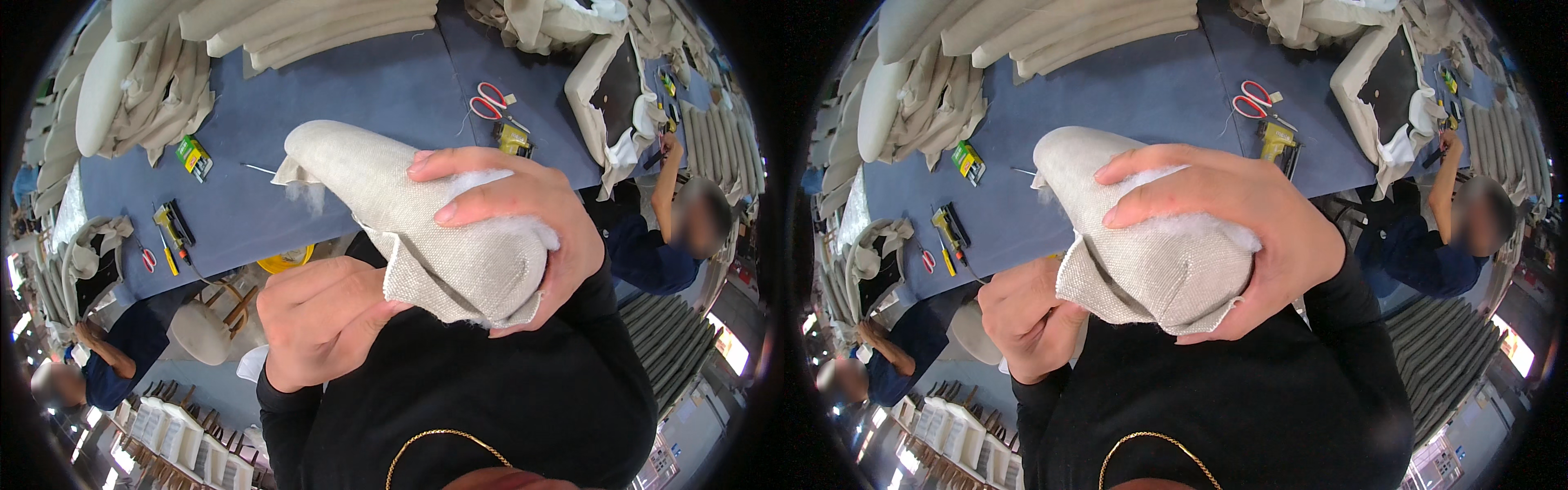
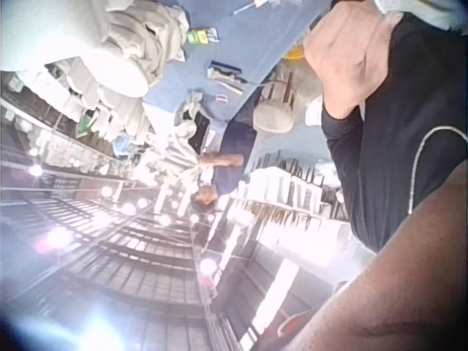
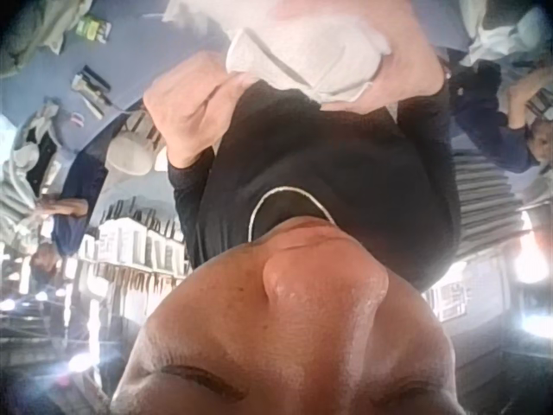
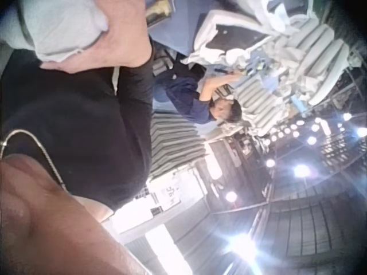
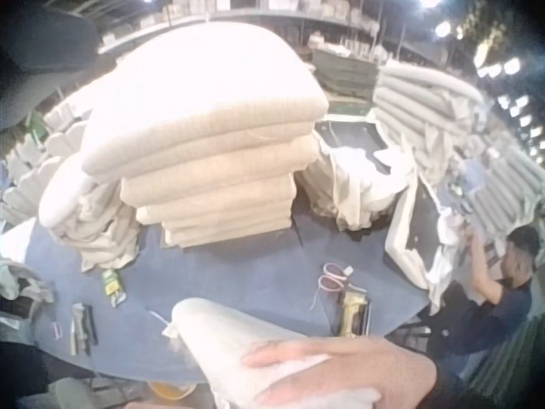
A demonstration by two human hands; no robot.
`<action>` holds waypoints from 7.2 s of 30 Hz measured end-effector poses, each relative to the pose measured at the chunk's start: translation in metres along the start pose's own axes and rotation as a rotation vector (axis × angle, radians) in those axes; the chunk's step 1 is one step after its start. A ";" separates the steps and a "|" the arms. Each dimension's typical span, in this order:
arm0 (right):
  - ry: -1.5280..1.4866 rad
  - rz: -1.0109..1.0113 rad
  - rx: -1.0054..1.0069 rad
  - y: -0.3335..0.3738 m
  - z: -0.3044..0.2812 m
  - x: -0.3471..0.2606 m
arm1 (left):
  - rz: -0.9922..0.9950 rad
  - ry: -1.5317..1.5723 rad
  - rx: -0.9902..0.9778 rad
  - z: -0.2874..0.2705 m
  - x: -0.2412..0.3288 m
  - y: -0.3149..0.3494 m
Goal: The person stuffs a white fabric cushion cover with loose white filling material. They repeatedly pull small tufts of filling, insert them into the opening of the cover, and use a thin metal tool to push the material deep inside. The person periodically adjusts the cover and smooths the surface to distribute the filling evenly.
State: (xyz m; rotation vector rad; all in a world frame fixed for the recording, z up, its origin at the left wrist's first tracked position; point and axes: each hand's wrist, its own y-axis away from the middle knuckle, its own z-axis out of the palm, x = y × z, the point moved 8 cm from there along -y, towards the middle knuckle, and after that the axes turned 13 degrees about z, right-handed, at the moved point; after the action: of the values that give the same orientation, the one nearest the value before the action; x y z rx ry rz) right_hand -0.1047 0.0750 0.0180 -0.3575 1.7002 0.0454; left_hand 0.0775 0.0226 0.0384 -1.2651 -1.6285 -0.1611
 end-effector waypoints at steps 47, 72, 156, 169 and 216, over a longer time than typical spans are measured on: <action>0.082 -0.027 0.126 -0.007 0.010 -0.004 | -0.049 -0.021 0.256 0.000 -0.026 0.053; -0.001 0.075 0.124 -0.008 -0.007 -0.003 | -0.185 -0.136 0.063 -0.008 0.003 0.006; -0.423 0.355 0.558 -0.036 -0.035 0.069 | 0.082 0.063 0.280 0.001 -0.081 -0.084; -0.430 0.138 0.795 0.005 -0.067 0.051 | -0.022 0.155 0.664 -0.023 -0.106 -0.076; 0.548 0.086 0.432 -0.089 -0.047 -0.022 | -0.040 -0.061 0.532 -0.006 -0.070 -0.004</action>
State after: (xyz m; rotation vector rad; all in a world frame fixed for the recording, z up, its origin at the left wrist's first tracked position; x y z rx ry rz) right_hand -0.1236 -0.0155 0.0629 0.0377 2.2017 -0.3830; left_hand 0.0724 -0.0281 -0.0106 -0.8339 -1.6071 0.2749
